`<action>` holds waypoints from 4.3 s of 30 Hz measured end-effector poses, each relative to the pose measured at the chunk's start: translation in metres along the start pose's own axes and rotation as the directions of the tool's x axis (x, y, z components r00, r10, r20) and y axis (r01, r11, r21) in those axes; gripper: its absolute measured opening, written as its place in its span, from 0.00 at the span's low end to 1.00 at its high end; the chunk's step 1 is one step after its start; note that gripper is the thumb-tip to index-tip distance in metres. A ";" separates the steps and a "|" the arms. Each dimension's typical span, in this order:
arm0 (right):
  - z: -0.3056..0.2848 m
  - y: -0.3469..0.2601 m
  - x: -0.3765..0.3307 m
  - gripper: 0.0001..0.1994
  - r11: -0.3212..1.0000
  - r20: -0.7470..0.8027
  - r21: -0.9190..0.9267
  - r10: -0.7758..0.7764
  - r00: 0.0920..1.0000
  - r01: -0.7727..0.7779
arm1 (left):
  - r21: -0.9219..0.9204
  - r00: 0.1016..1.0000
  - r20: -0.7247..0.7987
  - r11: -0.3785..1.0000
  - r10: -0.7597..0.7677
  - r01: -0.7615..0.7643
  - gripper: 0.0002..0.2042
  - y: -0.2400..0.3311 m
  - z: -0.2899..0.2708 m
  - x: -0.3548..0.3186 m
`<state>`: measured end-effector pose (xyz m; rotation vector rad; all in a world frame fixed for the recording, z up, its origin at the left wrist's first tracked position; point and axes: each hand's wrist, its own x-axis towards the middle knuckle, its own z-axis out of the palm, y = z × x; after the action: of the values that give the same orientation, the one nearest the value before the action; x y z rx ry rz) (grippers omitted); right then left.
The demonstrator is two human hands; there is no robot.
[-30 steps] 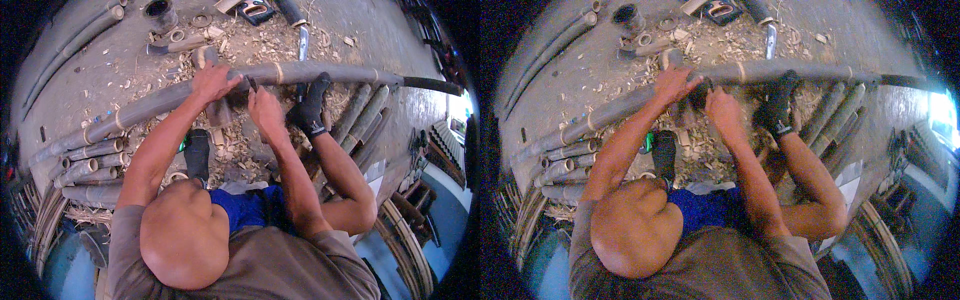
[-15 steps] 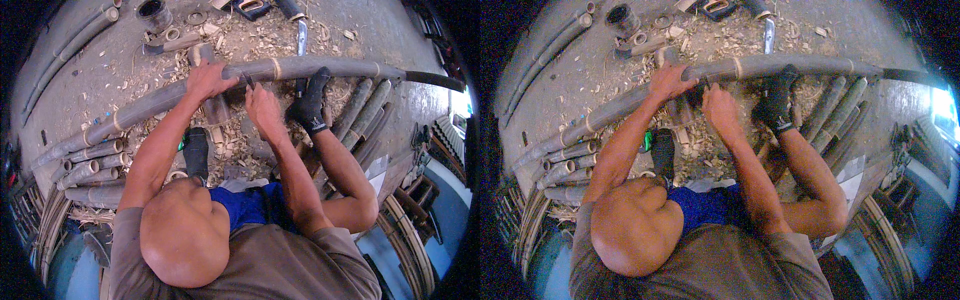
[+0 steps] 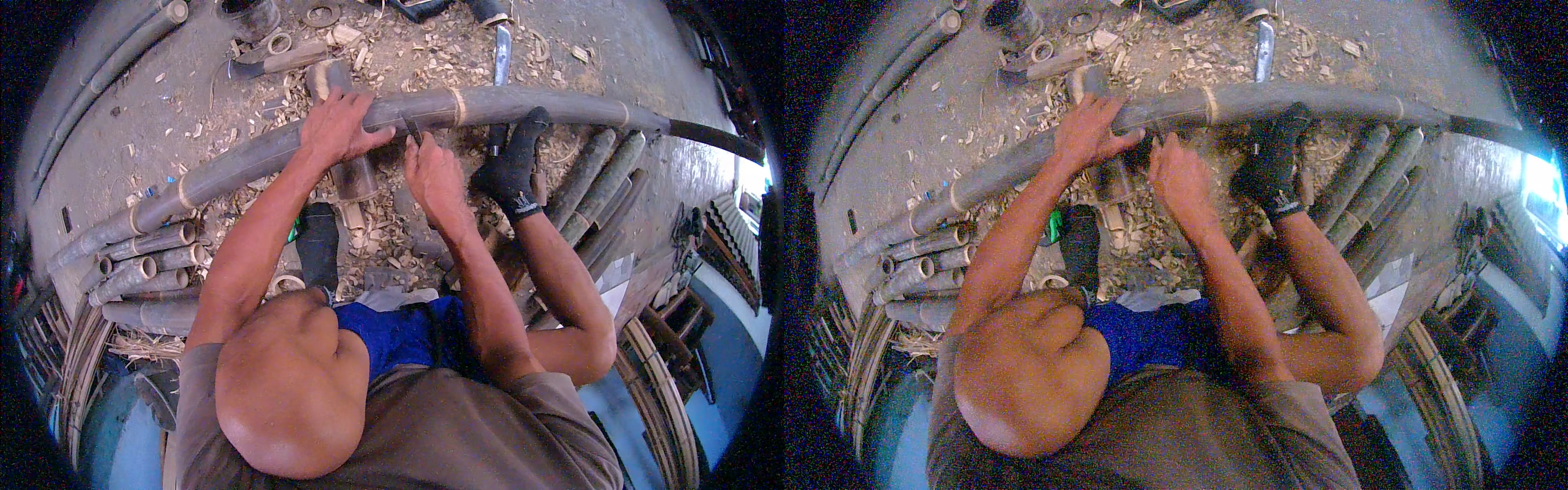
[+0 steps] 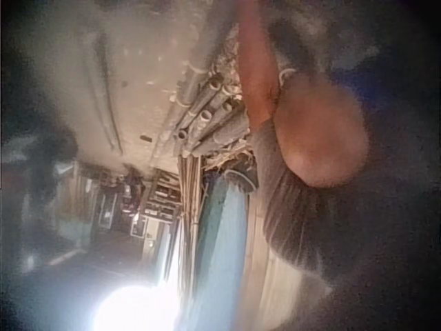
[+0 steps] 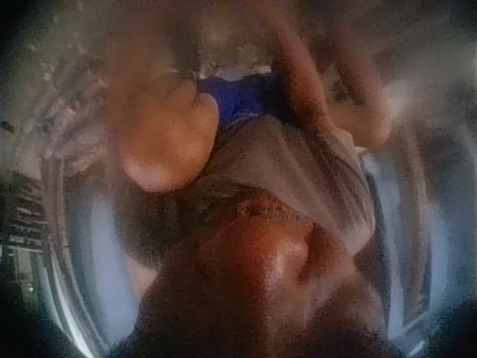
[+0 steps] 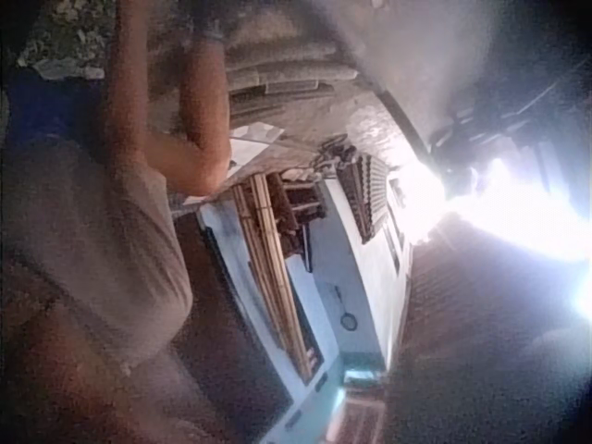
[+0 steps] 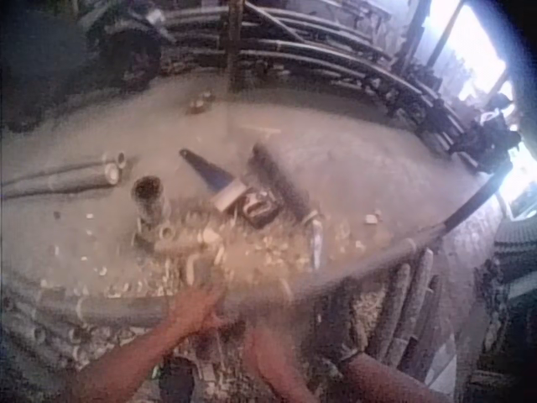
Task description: The person measures bamboo poles with a tape measure, marks them with a knife, and cuts them using a hand saw. The person then splits the cut sections with a machete and fits smaller bamboo pieces into the larger ones.
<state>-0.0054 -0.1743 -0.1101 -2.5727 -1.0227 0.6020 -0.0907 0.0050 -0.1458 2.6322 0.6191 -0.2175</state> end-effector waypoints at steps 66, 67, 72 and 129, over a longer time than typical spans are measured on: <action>0.003 0.008 0.012 0.17 0.995 0.087 -0.094 -0.020 0.996 0.028 | 0.016 0.942 0.140 0.952 -0.304 0.305 0.40 0.006 -0.005 0.014; -0.005 0.005 0.009 0.17 0.989 0.093 -0.141 0.058 0.994 -0.045 | 0.023 0.946 0.189 0.964 -0.263 0.263 0.40 0.011 -0.010 0.018; 0.007 0.038 -0.007 0.19 0.960 0.188 -0.207 -0.152 0.970 0.190 | -0.094 0.967 0.119 0.967 -0.226 0.237 0.39 0.000 -0.015 0.005; 0.060 0.014 -0.081 0.21 0.881 0.497 -0.229 -0.259 0.828 0.414 | -0.264 0.886 -0.303 0.924 -0.351 0.277 0.40 -0.067 0.096 -0.249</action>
<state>-0.0798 -0.2340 -0.1460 -2.4583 -1.8389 1.0381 -0.3478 -0.0799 -0.1963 2.3616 1.1271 0.2159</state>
